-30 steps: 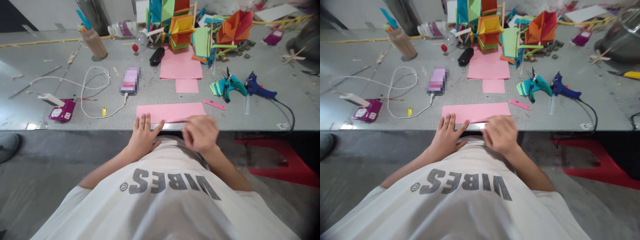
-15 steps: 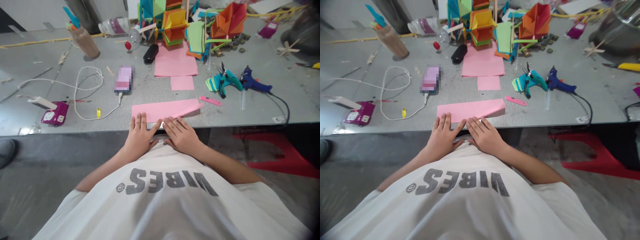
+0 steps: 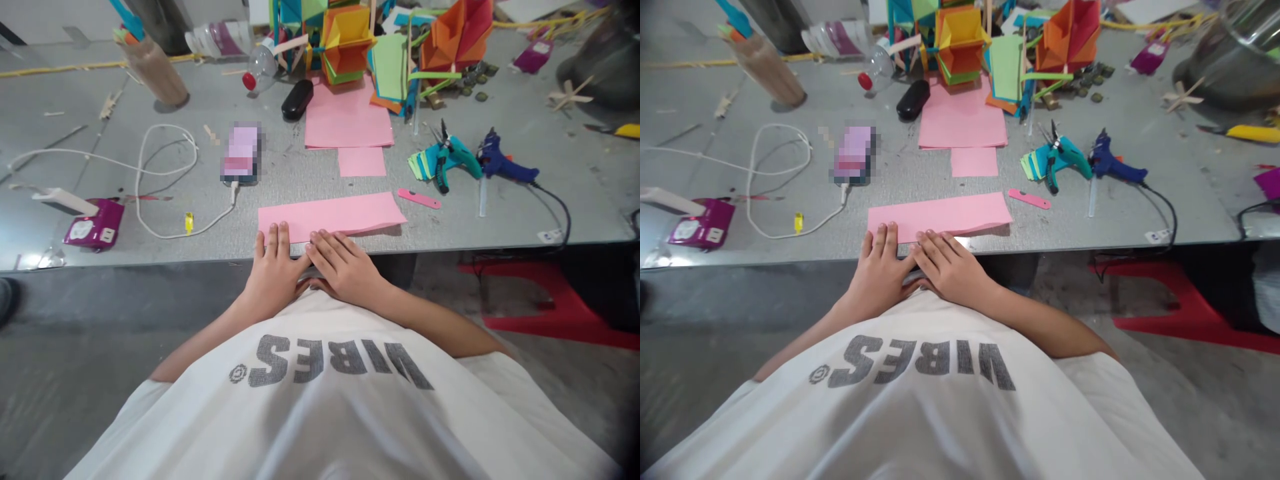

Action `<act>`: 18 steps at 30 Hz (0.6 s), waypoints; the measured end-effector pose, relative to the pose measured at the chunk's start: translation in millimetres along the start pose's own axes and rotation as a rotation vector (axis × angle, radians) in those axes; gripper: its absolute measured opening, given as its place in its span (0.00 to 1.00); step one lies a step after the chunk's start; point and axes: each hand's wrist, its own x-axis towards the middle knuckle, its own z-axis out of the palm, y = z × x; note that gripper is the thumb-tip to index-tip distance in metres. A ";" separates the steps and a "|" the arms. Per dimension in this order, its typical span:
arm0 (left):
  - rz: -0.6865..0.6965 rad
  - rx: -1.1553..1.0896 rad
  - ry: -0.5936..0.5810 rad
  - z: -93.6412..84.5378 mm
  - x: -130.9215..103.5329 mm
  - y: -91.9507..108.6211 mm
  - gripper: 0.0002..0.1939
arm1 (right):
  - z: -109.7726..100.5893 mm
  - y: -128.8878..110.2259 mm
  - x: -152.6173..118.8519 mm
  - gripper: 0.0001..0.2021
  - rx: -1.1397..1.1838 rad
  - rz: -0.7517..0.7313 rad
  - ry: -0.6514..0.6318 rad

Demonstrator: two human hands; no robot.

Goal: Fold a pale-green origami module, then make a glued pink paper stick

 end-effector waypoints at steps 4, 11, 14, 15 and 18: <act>0.002 -0.002 0.010 0.6 -0.9 -0.1 0.47 | 0.6 1.7 -3.0 0.39 -0.021 0.015 -0.001; 0.014 0.019 0.032 2.0 -1.8 -0.6 0.46 | 1.2 -5.3 -13.1 0.41 -0.177 0.091 0.049; 0.001 0.035 0.058 3.8 -2.5 -0.2 0.45 | -3.3 -7.3 -16.2 0.41 -0.216 0.112 0.051; -0.003 0.040 0.068 4.4 -2.7 0.1 0.44 | -5.3 -7.0 -17.2 0.40 -0.227 0.118 0.050; -0.007 0.047 0.087 5.3 -3.2 0.8 0.41 | -11.9 -2.4 -22.2 0.38 -0.246 0.128 0.042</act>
